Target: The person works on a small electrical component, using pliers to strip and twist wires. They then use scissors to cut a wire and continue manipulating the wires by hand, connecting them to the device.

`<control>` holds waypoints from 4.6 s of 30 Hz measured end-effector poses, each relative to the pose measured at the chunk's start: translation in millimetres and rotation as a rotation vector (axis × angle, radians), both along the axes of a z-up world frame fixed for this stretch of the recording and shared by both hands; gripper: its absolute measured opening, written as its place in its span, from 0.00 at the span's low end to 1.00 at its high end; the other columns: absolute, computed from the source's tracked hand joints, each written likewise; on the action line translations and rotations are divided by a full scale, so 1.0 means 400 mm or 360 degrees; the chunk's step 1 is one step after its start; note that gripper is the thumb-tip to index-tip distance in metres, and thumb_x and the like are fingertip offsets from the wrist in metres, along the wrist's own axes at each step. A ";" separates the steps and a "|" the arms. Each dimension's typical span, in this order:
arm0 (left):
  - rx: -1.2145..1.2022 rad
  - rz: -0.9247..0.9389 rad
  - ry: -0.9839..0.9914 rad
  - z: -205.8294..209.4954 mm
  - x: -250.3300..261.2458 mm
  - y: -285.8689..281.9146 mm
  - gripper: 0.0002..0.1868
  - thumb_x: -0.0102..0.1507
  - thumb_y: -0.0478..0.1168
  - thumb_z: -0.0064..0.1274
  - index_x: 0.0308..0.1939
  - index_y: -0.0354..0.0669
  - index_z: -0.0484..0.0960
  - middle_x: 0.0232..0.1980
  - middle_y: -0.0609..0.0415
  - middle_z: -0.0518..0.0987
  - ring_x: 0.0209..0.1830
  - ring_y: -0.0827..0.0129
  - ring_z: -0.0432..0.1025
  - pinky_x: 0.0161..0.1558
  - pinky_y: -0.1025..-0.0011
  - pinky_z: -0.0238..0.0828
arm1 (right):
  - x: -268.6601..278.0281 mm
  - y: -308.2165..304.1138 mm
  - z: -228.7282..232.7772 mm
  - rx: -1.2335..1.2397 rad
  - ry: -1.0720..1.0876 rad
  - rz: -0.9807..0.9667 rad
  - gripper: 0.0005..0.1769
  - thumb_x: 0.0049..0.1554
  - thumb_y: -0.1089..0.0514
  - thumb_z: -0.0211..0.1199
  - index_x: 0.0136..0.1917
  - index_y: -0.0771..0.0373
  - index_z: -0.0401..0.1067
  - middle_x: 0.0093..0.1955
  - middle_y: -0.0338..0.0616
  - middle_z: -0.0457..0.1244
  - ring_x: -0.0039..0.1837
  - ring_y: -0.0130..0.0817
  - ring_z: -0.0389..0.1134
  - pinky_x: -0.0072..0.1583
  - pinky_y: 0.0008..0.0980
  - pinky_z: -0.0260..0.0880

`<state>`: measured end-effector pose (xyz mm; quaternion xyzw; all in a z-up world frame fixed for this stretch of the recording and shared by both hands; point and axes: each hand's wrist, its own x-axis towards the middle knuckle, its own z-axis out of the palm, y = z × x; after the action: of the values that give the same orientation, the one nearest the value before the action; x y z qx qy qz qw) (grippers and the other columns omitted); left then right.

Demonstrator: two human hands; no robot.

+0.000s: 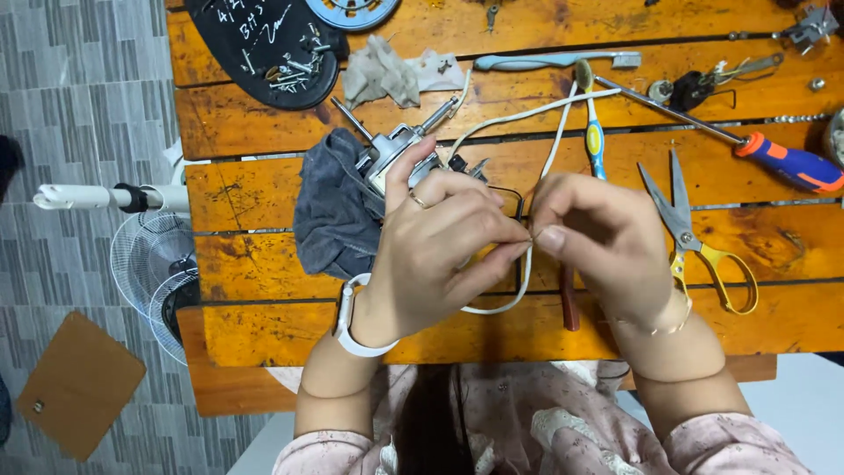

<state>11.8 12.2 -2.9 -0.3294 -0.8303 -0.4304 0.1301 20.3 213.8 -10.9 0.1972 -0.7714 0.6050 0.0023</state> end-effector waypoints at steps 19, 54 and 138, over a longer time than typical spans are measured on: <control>0.0242 0.0067 -0.0289 -0.029 -0.012 -0.029 0.04 0.65 0.40 0.56 0.37 0.46 0.81 0.37 0.54 0.81 0.43 0.62 0.76 0.73 0.49 0.49 | -0.037 -0.042 -0.050 -0.0083 0.0661 -0.0199 0.10 0.58 0.55 0.68 0.49 0.63 0.77 0.42 0.41 0.69 0.45 0.38 0.69 0.64 0.48 0.66; 0.0056 -0.0117 -0.0185 -0.031 -0.029 -0.002 0.04 0.68 0.41 0.55 0.39 0.50 0.77 0.35 0.63 0.75 0.41 0.63 0.71 0.75 0.51 0.41 | -0.028 0.014 -0.045 -0.0460 -0.0796 0.0171 0.12 0.59 0.52 0.55 0.38 0.60 0.61 0.38 0.35 0.53 0.44 0.28 0.52 0.49 0.30 0.50; 0.0127 -0.0269 -0.0206 0.015 -0.011 -0.012 0.09 0.72 0.37 0.41 0.43 0.43 0.77 0.37 0.59 0.77 0.40 0.60 0.70 0.75 0.49 0.44 | -0.045 0.040 -0.010 0.0301 0.1000 0.0046 0.03 0.58 0.60 0.64 0.44 0.61 0.76 0.42 0.41 0.66 0.46 0.38 0.66 0.73 0.58 0.55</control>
<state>7.5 7.5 3.2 -0.3643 -0.7884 -0.4929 0.0526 2.1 229.8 -14.9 0.3845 -0.7830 0.4400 0.2134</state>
